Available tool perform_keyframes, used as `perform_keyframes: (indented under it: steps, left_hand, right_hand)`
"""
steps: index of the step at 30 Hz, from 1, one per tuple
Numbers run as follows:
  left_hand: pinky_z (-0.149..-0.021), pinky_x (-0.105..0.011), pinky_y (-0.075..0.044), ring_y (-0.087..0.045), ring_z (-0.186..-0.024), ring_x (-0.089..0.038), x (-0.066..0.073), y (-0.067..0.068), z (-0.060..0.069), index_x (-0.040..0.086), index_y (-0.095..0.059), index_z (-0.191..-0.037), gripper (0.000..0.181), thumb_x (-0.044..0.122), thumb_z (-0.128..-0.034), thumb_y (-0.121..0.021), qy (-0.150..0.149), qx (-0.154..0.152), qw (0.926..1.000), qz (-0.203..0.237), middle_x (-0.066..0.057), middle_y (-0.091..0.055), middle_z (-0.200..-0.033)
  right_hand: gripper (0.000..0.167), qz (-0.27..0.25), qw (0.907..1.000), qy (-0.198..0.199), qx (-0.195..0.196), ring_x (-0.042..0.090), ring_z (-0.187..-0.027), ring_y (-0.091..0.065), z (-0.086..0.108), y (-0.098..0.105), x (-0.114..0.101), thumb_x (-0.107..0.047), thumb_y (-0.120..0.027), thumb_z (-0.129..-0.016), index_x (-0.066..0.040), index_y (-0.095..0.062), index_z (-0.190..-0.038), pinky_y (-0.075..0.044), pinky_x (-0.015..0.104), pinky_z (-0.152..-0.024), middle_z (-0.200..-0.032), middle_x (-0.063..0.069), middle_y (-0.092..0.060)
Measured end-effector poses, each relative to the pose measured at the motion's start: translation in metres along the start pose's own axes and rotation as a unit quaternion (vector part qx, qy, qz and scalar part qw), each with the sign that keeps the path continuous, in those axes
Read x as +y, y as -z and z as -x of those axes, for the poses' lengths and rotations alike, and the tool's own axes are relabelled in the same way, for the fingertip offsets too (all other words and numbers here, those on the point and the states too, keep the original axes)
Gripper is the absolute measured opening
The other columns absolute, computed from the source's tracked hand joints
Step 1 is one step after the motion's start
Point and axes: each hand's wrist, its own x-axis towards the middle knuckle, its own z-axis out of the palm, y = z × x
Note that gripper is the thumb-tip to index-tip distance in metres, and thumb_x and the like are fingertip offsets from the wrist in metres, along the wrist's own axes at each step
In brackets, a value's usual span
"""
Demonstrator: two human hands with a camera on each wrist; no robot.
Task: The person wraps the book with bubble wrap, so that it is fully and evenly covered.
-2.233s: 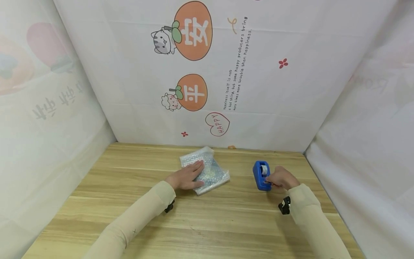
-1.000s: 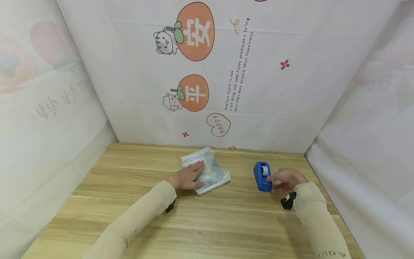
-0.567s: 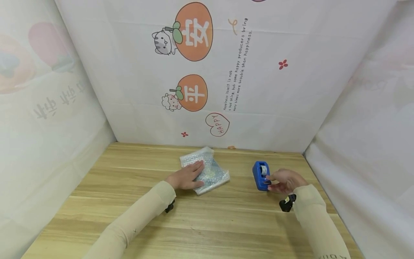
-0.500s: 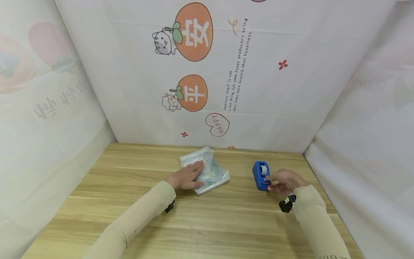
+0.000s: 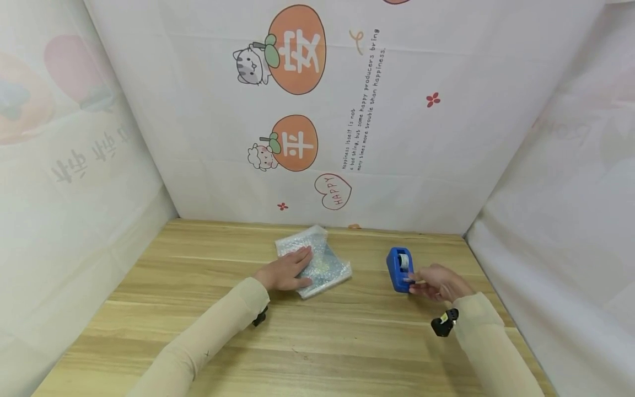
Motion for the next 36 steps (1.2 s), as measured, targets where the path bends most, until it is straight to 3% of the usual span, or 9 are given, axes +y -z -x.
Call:
perform_keyframes:
  steps: [5, 13, 21, 27, 30, 36]
  left_hand:
    - [-0.136, -0.048, -0.020, -0.016, -0.166, -0.035, 0.000, 0.001, 0.001, -0.002, -0.019, -0.167, 0.083, 0.052, -0.1094, -0.045, -0.004, 0.002, 1.0000, 0.005, -0.019, -0.013, -0.178]
    - [-0.136, -0.049, -0.021, -0.017, -0.165, -0.036, -0.001, 0.001, 0.000, -0.004, -0.021, -0.166, 0.084, 0.052, -0.1086, -0.047, -0.006, 0.004, 1.0000, 0.004, -0.021, -0.015, -0.177]
    - [-0.136, -0.048, -0.020, -0.014, -0.166, -0.036, -0.001, 0.002, 0.000, -0.003, -0.017, -0.167, 0.084, 0.053, -0.1094, -0.044, -0.007, -0.001, 0.9999, 0.008, -0.020, -0.012, -0.178]
    - [-0.136, -0.047, -0.020, -0.016, -0.166, -0.034, 0.000, 0.000, 0.001, -0.002, -0.019, -0.167, 0.084, 0.053, -0.1088, -0.045, -0.001, 0.000, 1.0000, 0.007, -0.019, -0.013, -0.178]
    - [-0.136, -0.046, -0.020, -0.015, -0.166, -0.033, 0.000, 0.001, 0.001, -0.001, -0.019, -0.167, 0.083, 0.053, -0.1090, -0.044, -0.001, -0.001, 1.0000, 0.006, -0.018, -0.013, -0.178]
    - [-0.136, -0.046, -0.020, -0.015, -0.166, -0.033, 0.001, 0.002, 0.001, -0.001, -0.019, -0.167, 0.083, 0.053, -0.1089, -0.044, 0.000, 0.000, 1.0000, 0.008, -0.017, -0.013, -0.178]
  right_hand:
    - [0.022, 0.004, 0.9994, 0.031, 0.012, 0.008, -0.078, -0.070, 0.002, -0.001, 0.009, -0.017, -0.060, -0.104, 0.001, -0.071, -0.106, -0.052, 0.027, -0.071, -0.088, -0.003, -0.079]
    - [0.031, 0.013, 0.9971, 0.073, 0.017, 0.011, -0.096, -0.072, 0.003, -0.002, 0.026, -0.018, -0.058, -0.105, 0.005, -0.072, -0.120, -0.058, 0.026, -0.084, -0.108, 0.004, -0.082]
    - [0.038, 0.016, 0.9945, 0.103, 0.001, 0.016, -0.108, -0.072, 0.009, -0.003, 0.033, -0.011, -0.058, -0.103, 0.013, -0.063, -0.132, -0.062, 0.030, -0.093, -0.126, 0.019, -0.076]
    - [0.046, 0.021, 0.9927, 0.118, -0.009, 0.025, -0.124, -0.071, 0.008, -0.004, 0.039, -0.013, -0.056, -0.105, 0.017, -0.055, -0.139, -0.059, 0.040, -0.107, -0.139, 0.025, -0.068]
    - [0.044, 0.011, 0.9922, 0.124, -0.009, 0.019, -0.119, -0.071, 0.007, -0.004, 0.043, -0.013, -0.057, -0.105, 0.017, -0.058, -0.138, -0.057, 0.041, -0.110, -0.139, 0.025, -0.068]
    - [0.040, -0.014, 0.9923, 0.123, -0.006, 0.004, -0.109, -0.068, 0.003, -0.004, 0.048, -0.013, -0.063, -0.103, 0.015, -0.064, -0.132, -0.060, 0.025, -0.098, -0.135, 0.021, -0.072]
